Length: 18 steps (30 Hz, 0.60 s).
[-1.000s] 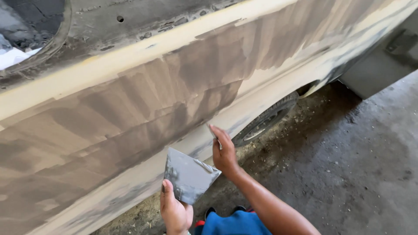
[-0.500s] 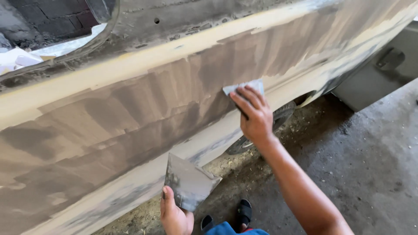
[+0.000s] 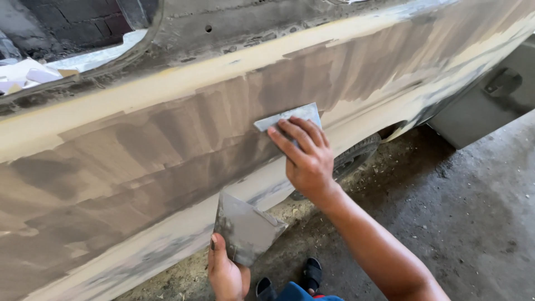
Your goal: The person scoops body filler from a container onto a putty knife and applies it to the side panel of a vehicle using a spreader. They repeatedly smooth the filler across the surface and scrape excess material back onto the knife.
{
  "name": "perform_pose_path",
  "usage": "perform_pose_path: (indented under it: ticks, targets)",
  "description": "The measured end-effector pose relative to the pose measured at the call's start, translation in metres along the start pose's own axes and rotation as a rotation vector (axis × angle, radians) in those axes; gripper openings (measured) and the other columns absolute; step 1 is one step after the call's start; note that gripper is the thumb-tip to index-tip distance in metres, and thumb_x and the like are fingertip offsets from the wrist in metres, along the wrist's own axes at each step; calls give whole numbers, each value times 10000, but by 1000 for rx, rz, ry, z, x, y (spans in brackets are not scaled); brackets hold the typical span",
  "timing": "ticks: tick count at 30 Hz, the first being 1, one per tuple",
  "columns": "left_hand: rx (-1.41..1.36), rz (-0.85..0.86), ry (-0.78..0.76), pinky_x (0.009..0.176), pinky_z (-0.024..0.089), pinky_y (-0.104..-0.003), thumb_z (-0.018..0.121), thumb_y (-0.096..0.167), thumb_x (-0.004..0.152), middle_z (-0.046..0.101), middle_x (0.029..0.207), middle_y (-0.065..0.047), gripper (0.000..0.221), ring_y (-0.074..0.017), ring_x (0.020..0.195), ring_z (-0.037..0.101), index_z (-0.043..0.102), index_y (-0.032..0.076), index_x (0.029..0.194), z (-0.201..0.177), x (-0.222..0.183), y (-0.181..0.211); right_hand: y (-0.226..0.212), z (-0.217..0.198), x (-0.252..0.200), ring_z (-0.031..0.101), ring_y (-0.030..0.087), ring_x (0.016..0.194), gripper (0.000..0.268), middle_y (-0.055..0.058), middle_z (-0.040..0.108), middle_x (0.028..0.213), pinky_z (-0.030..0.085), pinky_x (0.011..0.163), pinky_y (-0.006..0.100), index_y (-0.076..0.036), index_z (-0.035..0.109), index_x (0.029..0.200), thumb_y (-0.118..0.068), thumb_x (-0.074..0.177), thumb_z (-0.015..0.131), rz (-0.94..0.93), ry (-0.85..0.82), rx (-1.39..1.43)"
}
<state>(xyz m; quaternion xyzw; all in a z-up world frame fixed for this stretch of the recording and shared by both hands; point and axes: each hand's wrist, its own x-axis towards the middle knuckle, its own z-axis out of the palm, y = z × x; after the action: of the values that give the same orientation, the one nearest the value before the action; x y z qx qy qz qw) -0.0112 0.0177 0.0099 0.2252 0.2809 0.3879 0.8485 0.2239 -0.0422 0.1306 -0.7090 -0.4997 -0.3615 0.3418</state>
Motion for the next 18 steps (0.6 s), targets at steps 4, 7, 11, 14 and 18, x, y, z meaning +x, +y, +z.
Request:
perform_pose_path:
  ticks: [4, 7, 11, 14, 18]
  targets:
    - [2, -27, 178, 1005, 491, -530, 530, 417, 986, 631, 1353, -164, 598, -324, 1207, 624, 529, -11, 1403, -3, 1, 11, -13, 23, -9, 580, 301, 1338, 431, 71, 664, 1363, 409, 1191, 492, -159, 727, 1310, 0, 926, 611, -28, 9, -48]
    - [9, -25, 199, 1008, 500, -539, 533, 421, 987, 638, 1334, -172, 594, -327, 1208, 628, 535, -13, 1393, -19, 4, 11, 1, 57, -52, 562, 308, 1333, 431, 68, 649, 1381, 389, 1182, 494, -180, 705, 1325, -19, 933, 628, -46, 17, -66]
    - [10, 21, 124, 1014, 497, -526, 546, 415, 996, 638, 1335, -165, 593, -322, 1211, 627, 533, -24, 1394, -20, 8, 13, -1, 36, -65, 570, 293, 1326, 449, 55, 655, 1379, 388, 1177, 475, -190, 701, 1333, -30, 921, 618, -46, -102, -59]
    - [26, 16, 144, 1007, 493, -528, 547, 416, 999, 635, 1334, -159, 599, -321, 1204, 623, 521, -23, 1407, -17, 9, 15, 10, 30, -62, 582, 254, 1323, 443, 20, 665, 1382, 397, 1179, 423, -204, 708, 1345, -35, 948, 607, -21, -183, -38]
    - [12, 7, 82, 1011, 490, -532, 543, 429, 982, 637, 1345, -162, 631, -335, 1211, 625, 504, -13, 1430, -12, 4, 16, -5, 9, -15, 577, 240, 1344, 408, 18, 656, 1405, 381, 1206, 428, -208, 684, 1368, -52, 997, 620, -35, -68, -52]
